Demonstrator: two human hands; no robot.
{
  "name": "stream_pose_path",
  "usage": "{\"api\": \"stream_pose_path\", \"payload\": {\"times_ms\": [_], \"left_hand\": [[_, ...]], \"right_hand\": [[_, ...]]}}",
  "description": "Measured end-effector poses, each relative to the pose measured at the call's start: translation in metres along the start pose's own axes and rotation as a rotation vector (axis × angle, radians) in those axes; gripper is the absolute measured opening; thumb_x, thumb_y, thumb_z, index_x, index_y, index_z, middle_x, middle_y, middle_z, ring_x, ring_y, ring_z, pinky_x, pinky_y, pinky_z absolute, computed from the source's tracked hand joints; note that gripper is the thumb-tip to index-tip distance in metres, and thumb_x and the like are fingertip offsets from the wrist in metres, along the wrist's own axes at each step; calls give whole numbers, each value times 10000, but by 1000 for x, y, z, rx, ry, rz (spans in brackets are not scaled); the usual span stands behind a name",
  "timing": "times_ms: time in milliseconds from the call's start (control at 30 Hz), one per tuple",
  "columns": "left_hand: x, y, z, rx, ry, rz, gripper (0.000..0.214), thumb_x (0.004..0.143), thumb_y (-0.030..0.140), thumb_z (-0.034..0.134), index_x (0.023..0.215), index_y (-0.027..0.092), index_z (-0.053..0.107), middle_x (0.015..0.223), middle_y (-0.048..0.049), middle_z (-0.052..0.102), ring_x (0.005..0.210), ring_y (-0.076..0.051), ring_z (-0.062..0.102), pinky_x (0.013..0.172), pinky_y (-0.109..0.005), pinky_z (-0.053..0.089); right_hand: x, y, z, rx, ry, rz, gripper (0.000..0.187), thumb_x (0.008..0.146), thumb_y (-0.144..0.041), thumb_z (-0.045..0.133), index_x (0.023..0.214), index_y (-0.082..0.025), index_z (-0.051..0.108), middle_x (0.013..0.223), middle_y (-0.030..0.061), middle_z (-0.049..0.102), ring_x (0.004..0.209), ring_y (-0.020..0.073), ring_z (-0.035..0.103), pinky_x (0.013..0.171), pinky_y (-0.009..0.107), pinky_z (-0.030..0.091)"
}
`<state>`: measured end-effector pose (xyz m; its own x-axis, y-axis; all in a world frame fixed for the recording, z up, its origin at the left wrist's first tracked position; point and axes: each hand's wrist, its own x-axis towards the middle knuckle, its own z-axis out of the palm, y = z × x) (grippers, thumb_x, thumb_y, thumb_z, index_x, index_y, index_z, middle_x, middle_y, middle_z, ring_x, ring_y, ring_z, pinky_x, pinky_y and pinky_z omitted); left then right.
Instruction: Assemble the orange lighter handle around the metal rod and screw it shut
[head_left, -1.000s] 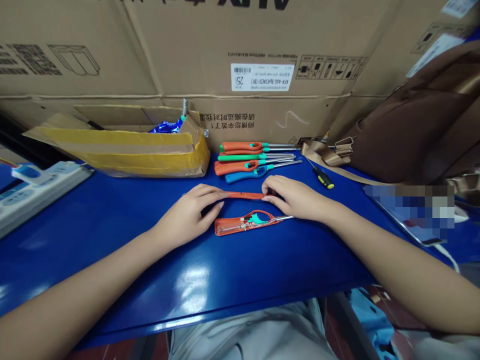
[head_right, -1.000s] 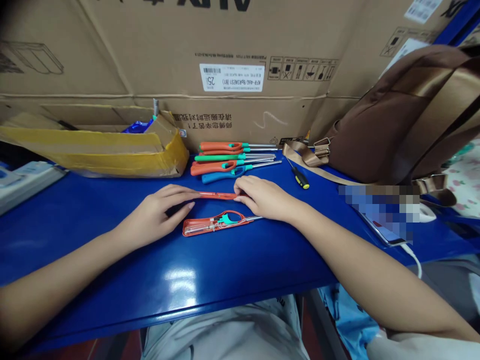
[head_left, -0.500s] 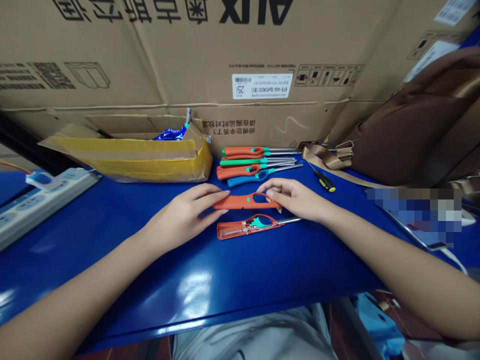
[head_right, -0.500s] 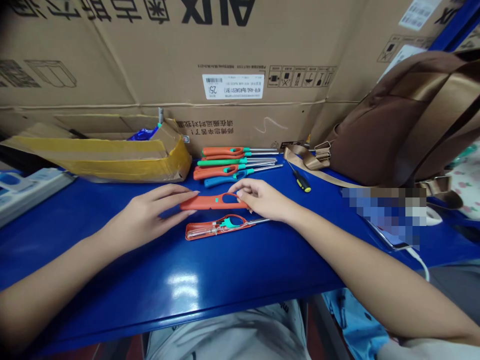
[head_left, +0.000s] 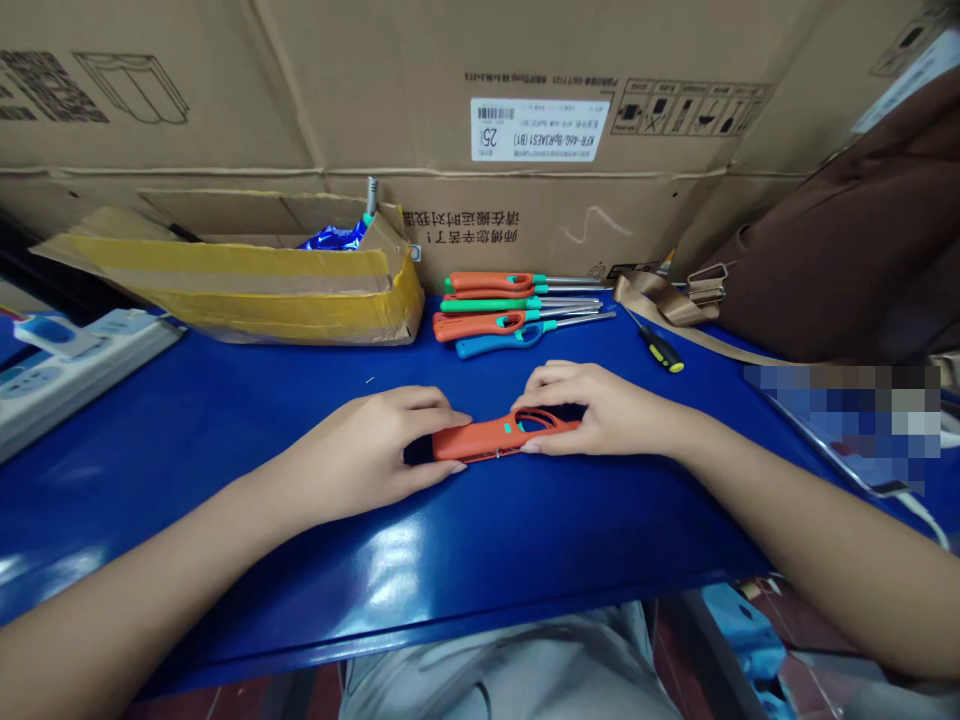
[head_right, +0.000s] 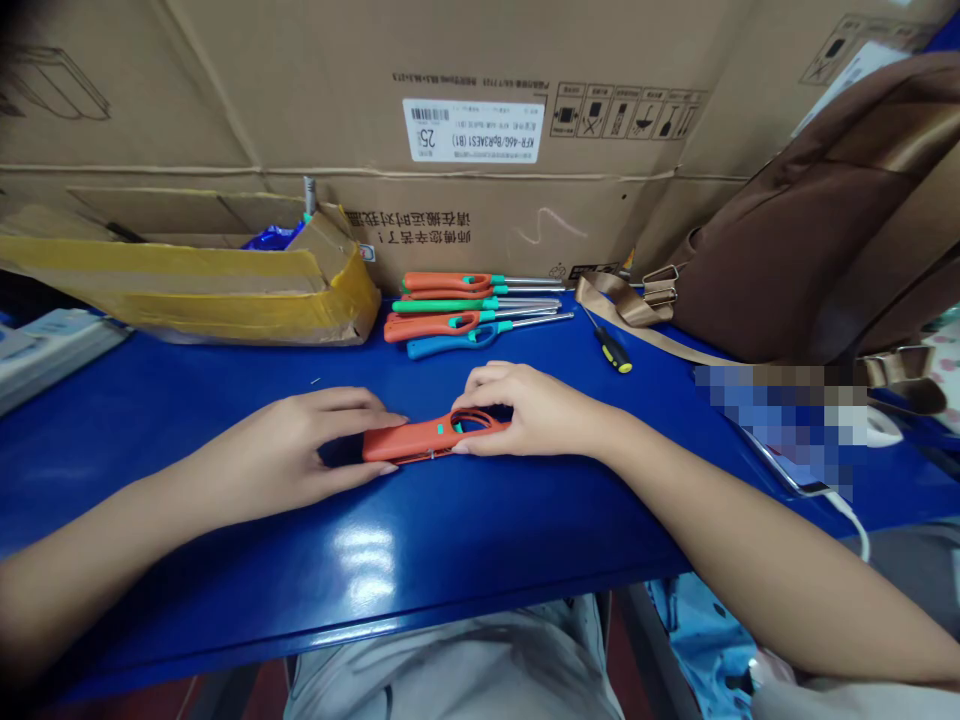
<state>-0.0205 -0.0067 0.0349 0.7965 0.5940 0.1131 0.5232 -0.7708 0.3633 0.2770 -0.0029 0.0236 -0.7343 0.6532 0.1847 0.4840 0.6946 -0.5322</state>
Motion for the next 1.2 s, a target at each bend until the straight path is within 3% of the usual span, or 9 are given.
{"api": "stream_pose_path", "payload": {"times_ms": [267, 567, 700, 900, 1200], "left_hand": [[-1, -1, 5, 42, -21, -2, 296, 917, 335, 697, 1189, 221, 725, 1135, -62, 718, 985, -233, 691, 866, -347, 558], [-1, 2, 5, 22, -42, -56, 257, 918, 313, 695, 1151, 217, 745, 1114, -41, 713, 919, -206, 706, 820, -325, 563], [0, 11, 8, 181, -14, -30, 226, 939, 348, 668, 1086, 204, 761, 1044, -62, 719, 865, -216, 709, 754, -323, 561], [1, 21, 18, 501, 38, 65, 210, 936, 288, 639, 1026, 126, 737, 886, -86, 726, 780, -253, 694, 668, -357, 536], [4, 9, 24, 421, 146, 144, 338, 1066, 377, 484, 919, 156, 694, 822, -40, 673, 727, -199, 641, 662, -324, 475]], "right_hand": [[-1, 1, 4, -116, -16, -3, 338, 889, -430, 747, 1158, -227, 770, 1058, 84, 675, 990, 235, 624, 877, 364, 503], [-2, 3, 8, -232, -26, 3, 429, 899, -467, 734, 1236, -203, 752, 1092, 104, 671, 986, 249, 633, 863, 366, 507], [-3, -1, 12, -321, -38, -16, 448, 914, -481, 712, 1234, -168, 742, 1047, 109, 686, 945, 250, 641, 833, 366, 518], [-2, -18, 17, -591, -116, -44, 354, 953, -339, 636, 1196, -92, 710, 1093, 166, 694, 904, 288, 670, 797, 407, 531], [-3, -9, 16, -429, -80, -99, 336, 1052, -329, 469, 1199, -124, 691, 1000, 118, 692, 886, 239, 656, 786, 359, 524]]}}
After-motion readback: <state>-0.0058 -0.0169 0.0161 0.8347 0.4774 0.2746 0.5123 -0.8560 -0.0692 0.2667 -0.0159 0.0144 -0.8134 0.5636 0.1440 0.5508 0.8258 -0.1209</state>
